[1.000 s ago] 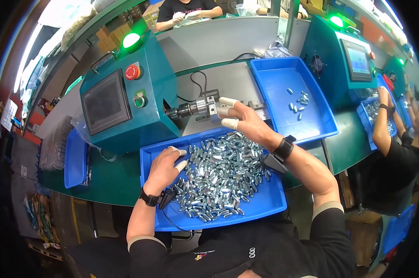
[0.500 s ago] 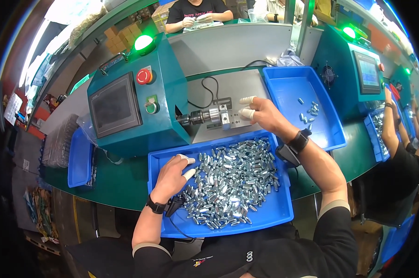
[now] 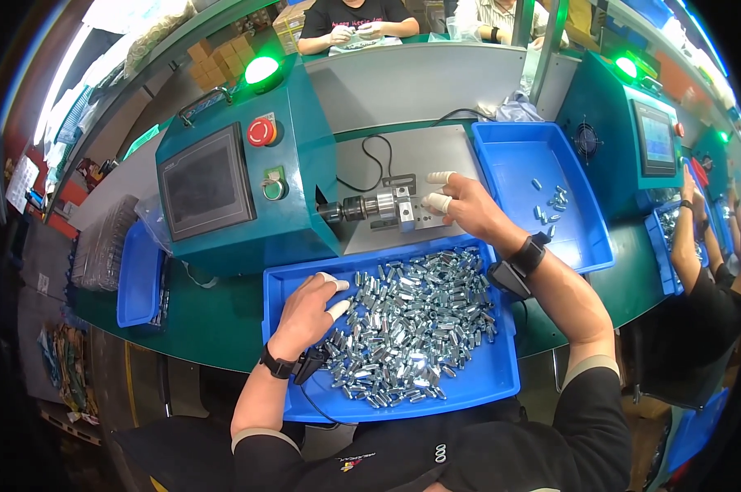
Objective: The person picks up a metal component from a blue tray, inserts it into the machine's clamp, and then places the processed part into a separate blue tray.
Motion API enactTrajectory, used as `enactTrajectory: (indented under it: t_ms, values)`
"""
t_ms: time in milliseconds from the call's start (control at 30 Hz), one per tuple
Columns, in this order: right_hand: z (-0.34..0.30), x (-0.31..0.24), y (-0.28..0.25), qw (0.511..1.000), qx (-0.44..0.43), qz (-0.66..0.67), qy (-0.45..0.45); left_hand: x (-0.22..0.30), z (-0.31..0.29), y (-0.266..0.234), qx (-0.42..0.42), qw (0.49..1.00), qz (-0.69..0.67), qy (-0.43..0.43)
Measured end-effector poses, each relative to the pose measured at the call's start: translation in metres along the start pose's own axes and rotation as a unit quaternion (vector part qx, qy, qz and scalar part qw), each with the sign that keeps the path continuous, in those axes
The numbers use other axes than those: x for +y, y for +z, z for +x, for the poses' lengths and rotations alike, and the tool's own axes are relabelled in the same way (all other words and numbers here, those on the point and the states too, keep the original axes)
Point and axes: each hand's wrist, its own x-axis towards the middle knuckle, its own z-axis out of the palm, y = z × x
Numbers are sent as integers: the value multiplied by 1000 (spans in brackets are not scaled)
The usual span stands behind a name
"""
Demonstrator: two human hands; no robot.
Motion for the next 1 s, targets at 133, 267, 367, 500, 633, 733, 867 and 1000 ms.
enactTrajectory:
  t_ms: [133, 267, 367, 500, 633, 733, 867, 1000]
  values:
    - [-1, -9, 2, 997, 45, -61, -28, 4, 2, 4, 16, 999, 24, 25]
    - [4, -13, 2, 954, 125, -263, -72, 4, 2, 8, 21, 998, 39, 41]
    - [7, -16, 5, 911, 165, -367, -90, 3, -2, 12, 37, 997, 50, 41]
    - [12, -33, 19, 886, 131, -434, -95, 9, -7, 9, 27, 997, 57, 40]
    - [22, -23, 22, 866, 140, -466, -120, 9, -12, 12, 39, 996, 57, 61]
    - [16, -29, 33, 849, 160, -483, -144, 7, -16, 12, 28, 996, 67, 57]
    - [16, -42, 22, 856, 153, -479, -120, 1, -10, 16, 24, 996, 65, 52]
    - [-3, -40, -8, 854, 201, -470, -94, -4, -11, 16, 28, 997, 56, 47]
